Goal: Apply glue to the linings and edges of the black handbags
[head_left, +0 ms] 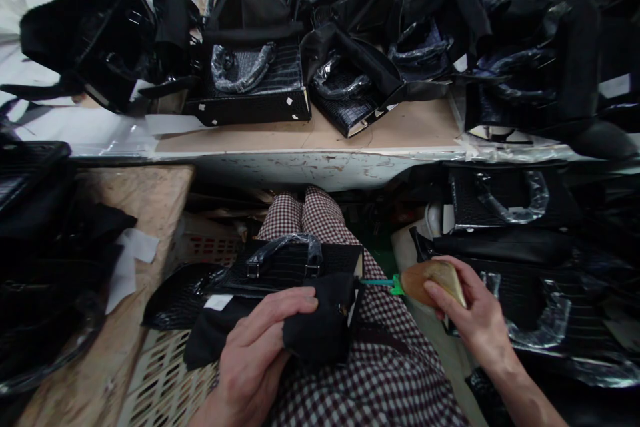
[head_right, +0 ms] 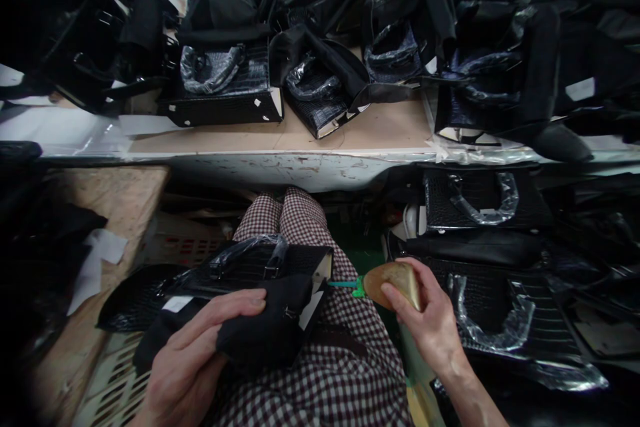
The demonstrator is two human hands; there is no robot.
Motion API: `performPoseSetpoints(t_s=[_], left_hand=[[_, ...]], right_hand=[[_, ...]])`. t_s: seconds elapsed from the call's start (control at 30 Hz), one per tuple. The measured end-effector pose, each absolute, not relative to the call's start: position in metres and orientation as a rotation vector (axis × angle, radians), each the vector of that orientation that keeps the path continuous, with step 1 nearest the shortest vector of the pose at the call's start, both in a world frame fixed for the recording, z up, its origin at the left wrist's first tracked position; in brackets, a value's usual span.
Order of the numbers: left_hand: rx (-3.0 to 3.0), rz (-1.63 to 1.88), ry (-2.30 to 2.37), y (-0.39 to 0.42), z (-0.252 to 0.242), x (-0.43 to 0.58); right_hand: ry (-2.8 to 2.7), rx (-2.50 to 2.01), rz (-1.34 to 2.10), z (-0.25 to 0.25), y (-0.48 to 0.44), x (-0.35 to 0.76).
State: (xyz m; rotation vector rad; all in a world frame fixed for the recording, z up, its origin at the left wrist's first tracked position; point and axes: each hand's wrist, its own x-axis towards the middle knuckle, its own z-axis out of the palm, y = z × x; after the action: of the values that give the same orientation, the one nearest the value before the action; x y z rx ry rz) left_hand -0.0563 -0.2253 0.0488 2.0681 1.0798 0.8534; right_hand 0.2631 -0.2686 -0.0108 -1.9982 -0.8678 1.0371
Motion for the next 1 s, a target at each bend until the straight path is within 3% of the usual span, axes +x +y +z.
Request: performPoseSetpoints(t_s=[0.7,1.0], left_hand=[[2.07,0.82,1.036,-0.226,0.044,-0.055],[2.081,0.808,1.04,-0.223,0.048,-0.053]], right_hand=[[-0.5,-1.808,1.4,0.016,-0.285,0.245],[-0.749,-1.991,1.215,0.01,-0.275,0.255]])
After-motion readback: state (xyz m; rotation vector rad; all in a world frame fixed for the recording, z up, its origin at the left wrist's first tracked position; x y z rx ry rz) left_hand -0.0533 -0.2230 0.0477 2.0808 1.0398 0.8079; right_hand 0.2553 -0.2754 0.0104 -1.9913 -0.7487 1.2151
